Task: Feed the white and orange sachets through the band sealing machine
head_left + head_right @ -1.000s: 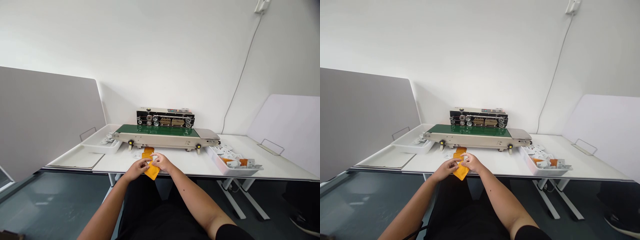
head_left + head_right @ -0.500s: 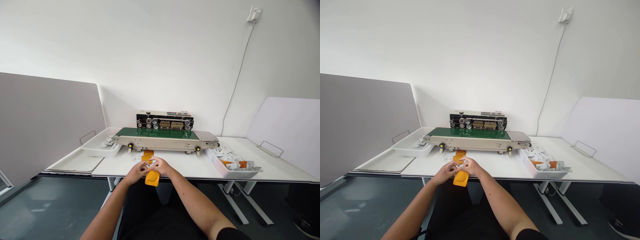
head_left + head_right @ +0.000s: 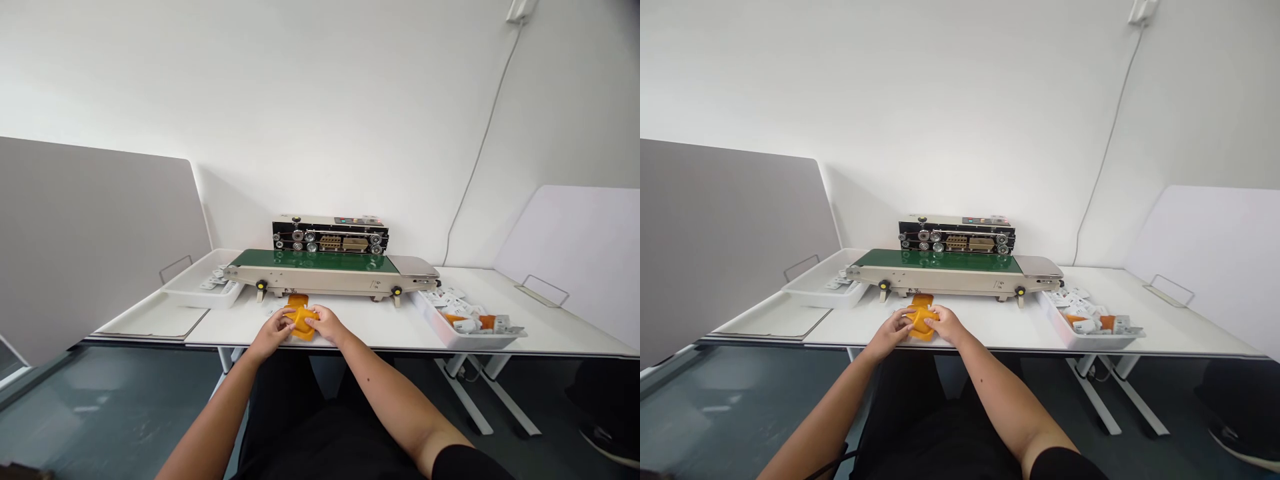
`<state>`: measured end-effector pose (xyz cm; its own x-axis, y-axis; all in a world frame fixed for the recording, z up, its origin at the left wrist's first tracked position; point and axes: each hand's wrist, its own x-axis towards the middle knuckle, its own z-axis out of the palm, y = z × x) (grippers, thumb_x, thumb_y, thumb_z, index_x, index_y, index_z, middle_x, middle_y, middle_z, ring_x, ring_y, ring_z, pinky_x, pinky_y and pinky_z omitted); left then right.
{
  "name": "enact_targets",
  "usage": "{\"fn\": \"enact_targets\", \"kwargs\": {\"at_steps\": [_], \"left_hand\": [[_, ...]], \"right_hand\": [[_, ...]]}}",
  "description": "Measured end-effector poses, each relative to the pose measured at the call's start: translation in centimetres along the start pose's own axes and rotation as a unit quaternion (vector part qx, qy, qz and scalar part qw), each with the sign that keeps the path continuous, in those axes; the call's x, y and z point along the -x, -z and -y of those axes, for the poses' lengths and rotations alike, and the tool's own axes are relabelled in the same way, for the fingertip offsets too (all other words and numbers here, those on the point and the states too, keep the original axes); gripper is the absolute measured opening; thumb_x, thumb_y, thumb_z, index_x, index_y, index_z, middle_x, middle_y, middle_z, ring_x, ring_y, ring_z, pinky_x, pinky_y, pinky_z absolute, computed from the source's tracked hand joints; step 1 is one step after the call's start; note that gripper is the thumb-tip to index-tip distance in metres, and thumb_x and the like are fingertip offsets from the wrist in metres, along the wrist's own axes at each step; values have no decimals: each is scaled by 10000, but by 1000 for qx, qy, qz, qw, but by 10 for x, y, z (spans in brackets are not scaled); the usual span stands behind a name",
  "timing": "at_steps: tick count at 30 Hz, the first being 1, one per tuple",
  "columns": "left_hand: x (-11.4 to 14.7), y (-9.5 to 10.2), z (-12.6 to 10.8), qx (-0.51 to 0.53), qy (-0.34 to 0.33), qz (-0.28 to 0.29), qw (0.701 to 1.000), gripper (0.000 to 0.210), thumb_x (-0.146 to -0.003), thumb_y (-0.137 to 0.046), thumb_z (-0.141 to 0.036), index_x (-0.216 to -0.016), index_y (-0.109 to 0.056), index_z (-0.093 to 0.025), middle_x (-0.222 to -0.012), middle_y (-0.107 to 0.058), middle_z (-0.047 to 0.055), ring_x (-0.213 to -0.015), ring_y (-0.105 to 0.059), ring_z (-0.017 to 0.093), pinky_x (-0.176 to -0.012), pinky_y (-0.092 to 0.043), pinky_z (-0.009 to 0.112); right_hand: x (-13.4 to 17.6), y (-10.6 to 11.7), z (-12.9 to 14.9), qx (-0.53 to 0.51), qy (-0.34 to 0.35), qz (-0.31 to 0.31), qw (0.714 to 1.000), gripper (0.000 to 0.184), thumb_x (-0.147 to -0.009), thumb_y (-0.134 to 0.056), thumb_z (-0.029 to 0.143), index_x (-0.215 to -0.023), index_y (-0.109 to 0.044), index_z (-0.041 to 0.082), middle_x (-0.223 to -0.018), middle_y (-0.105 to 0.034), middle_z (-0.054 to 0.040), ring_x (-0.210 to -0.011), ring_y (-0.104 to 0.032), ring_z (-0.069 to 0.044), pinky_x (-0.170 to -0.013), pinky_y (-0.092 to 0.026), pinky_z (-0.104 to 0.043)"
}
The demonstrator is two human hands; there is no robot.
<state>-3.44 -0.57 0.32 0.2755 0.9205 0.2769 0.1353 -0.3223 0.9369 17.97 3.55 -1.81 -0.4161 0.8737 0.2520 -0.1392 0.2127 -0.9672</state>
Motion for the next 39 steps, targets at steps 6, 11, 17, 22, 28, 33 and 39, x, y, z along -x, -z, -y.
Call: {"fn": "enact_targets", "kwargs": {"at_steps": [6, 11, 17, 22, 28, 33, 39], "left_hand": [[0, -2, -4, -20, 11, -5, 1000, 545, -821, -691, -531, -1214, -559, -177, -737, -576, -32, -597, -537, 142, -581, -409, 248], [-1, -2, -2, -4, 17, -12, 1000, 450, -823, -678, -540, -1088, -599, -186, -738, -586, -27, -589, -524, 140, -578, -419, 252], [-3, 3, 7, -36, 24, -11, 999, 431, -884, -584, -567, -1071, -641, -183, -660, -585, -29, -592, -542, 154, -575, -413, 250], [-1, 1, 2, -37, 28, -29, 998, 447, -879, -576, -572, -1068, -663, -176, -632, -580, -35, -578, -546, 154, -578, -411, 252], [-1, -2, 1, -16, 24, -43, 999, 451, -844, -626, -557, -1088, -634, -178, -668, -601, -30, -587, -556, 152, -580, -415, 254], [-3, -4, 2, 28, 21, -13, 999, 525, -746, -752, -483, -1140, -587, -179, -861, -680, 16, -664, -592, 151, -620, -466, 262], [-3, -5, 1, 15, 28, -20, 999, 437, -753, -744, -480, -1041, -584, -194, -752, -654, -25, -602, -586, 138, -618, -464, 263]], "right_hand": [[-1, 0, -1, -54, -12, -23, 998, 491, -733, -823, 479, -1063, -577, 211, -912, -679, -24, -690, -637, -154, -610, -491, -266], [0, -1, 2, -44, -17, -4, 999, 429, -771, -787, 500, -1014, -606, 197, -902, -687, -32, -699, -636, -150, -595, -463, -249], [-3, 2, -3, -43, -23, -8, 999, 469, -779, -767, 542, -1043, -608, 188, -872, -696, -34, -662, -618, -139, -563, -425, -235], [0, 3, -1, -52, -16, -8, 998, 452, -793, -750, 521, -1076, -615, 194, -871, -705, -32, -687, -640, -154, -597, -457, -254], [2, 1, 4, -69, -24, -19, 997, 461, -745, -784, 419, -1119, -618, 206, -939, -724, -44, -778, -685, -192, -653, -511, -293], [2, 2, 3, -76, -17, -33, 996, 534, -748, -784, 359, -1216, -568, 220, -972, -725, -50, -855, -700, -210, -706, -544, -311], [5, 2, 9, -89, -2, -28, 996, 859, -748, -789, 284, -1489, -357, 316, -1117, -688, -53, -906, -699, -202, -734, -572, -310]]}}
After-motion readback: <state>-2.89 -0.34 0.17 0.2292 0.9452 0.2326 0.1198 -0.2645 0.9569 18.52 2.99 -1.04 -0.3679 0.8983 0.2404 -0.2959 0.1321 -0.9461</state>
